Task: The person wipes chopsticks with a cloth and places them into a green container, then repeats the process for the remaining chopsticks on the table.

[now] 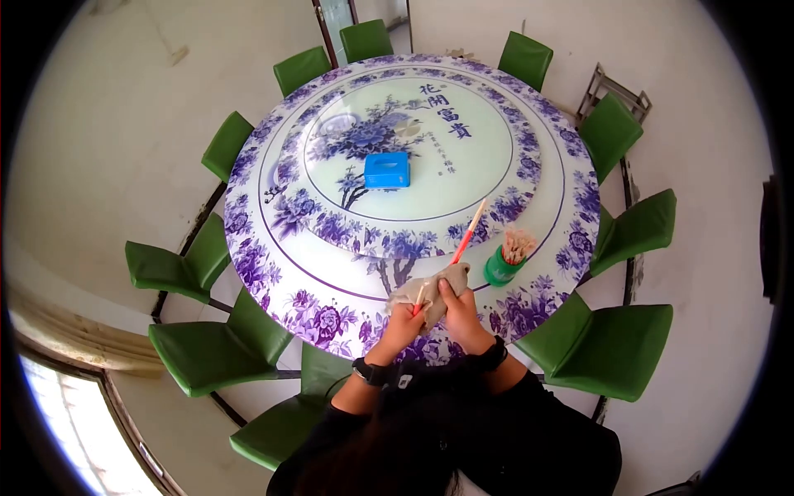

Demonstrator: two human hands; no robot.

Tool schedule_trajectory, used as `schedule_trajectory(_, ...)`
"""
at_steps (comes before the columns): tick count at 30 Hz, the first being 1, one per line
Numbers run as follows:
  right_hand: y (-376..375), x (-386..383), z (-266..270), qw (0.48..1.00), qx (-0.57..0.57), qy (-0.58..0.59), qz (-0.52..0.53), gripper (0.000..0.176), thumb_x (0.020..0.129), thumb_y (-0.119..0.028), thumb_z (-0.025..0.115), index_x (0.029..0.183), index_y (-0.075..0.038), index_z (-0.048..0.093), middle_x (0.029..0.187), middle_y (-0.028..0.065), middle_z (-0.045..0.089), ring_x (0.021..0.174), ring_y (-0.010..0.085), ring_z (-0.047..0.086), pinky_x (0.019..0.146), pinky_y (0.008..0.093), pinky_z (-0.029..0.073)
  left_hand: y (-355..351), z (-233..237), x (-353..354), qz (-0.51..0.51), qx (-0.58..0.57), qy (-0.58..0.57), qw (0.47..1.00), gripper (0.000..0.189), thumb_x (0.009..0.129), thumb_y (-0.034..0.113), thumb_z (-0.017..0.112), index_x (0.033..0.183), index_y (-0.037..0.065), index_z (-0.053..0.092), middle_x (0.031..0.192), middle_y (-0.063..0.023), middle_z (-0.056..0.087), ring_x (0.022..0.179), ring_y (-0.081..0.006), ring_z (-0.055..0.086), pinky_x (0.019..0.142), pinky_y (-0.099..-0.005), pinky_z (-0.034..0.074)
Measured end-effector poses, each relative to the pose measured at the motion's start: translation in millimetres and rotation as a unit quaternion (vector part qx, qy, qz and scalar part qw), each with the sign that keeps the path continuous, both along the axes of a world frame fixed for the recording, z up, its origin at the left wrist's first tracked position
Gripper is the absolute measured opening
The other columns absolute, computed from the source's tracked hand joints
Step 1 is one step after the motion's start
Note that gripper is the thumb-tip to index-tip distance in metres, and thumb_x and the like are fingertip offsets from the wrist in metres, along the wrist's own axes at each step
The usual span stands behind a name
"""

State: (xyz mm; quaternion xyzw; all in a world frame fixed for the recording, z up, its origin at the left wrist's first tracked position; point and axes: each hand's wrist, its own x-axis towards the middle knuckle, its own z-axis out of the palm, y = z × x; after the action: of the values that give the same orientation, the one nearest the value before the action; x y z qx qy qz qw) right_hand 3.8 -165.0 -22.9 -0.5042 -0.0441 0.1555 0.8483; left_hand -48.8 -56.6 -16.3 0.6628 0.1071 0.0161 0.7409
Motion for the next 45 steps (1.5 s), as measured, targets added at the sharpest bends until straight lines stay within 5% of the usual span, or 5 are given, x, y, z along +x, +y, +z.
schedule_trajectory(3, -17.9, 10.7, 12.0, 0.99, -0.104, -0.091, 0.041, 0.024, 0.081, -0.021, 0.049, 0.086, 0.002, 0.053, 0.076, 0.0046, 0.055, 0.067, 0.009, 0.05, 0.06, 0.0241, 0.04, 14.7, -13.4, -4.0, -0.088, 0.167, 0.037, 0.981, 0.018, 0.08, 0.011, 0.046, 0.088, -0.002, 0.054, 0.056, -0.0009, 0.051, 0.047, -0.0037, 0.041, 0.041, -0.0179, 0.032)
schedule_trajectory(12, -20.2, -1.5, -4.9, 0.876, -0.277, -0.288, 0.269, 0.032, 0.078, -0.029, 0.05, 0.087, 0.002, 0.054, 0.073, 0.0171, 0.055, 0.064, 0.0246, 0.054, 0.062, 0.0307, 0.042, 27.6, 22.6, 3.0, -0.013, -0.011, -0.026, 1.0, 0.023, 0.082, 0.012, 0.042, 0.094, -0.004, 0.053, 0.064, -0.0023, 0.054, 0.042, -0.0012, 0.033, 0.039, -0.0141, 0.028)
schedule_trajectory(25, -49.0, 10.5, 8.9, 0.8, -0.458, -0.158, 0.354, 0.034, 0.077, -0.03, 0.052, 0.083, 0.003, 0.054, 0.067, 0.0156, 0.056, 0.058, 0.0235, 0.053, 0.057, 0.0297, 0.042, 85.8, 20.3, -1.1, 0.184, -0.161, -0.153, 0.958, 0.028, 0.087, 0.023, 0.035, 0.078, 0.001, 0.049, 0.049, -0.0026, 0.044, 0.036, -0.0062, 0.029, 0.036, -0.0194, 0.023)
schedule_trajectory(33, -68.6, 16.3, 8.0, 0.917, -0.261, -0.218, 0.207, 0.028, 0.083, -0.022, 0.043, 0.097, 0.002, 0.048, 0.09, 0.014, 0.054, 0.082, 0.0206, 0.051, 0.073, 0.0296, 0.038, 112.0, 18.3, -15.1, 0.169, -0.177, -0.183, 0.952, 0.026, 0.087, 0.021, 0.035, 0.079, 0.0, 0.048, 0.053, -0.0056, 0.046, 0.038, -0.0078, 0.03, 0.038, -0.0199, 0.024)
schedule_trajectory(45, 1.7, -5.6, 45.3, 0.844, -0.232, -0.405, 0.265, 0.023, 0.081, -0.02, 0.042, 0.095, -0.003, 0.049, 0.088, 0.0171, 0.051, 0.085, 0.0316, 0.047, 0.074, 0.0352, 0.037, 55.5, 41.0, -3.4, 0.011, -0.056, -0.149, 0.987, 0.034, 0.086, 0.026, 0.034, 0.076, -0.001, 0.053, 0.059, -0.0037, 0.051, 0.04, -0.0048, 0.034, 0.037, -0.0176, 0.025)
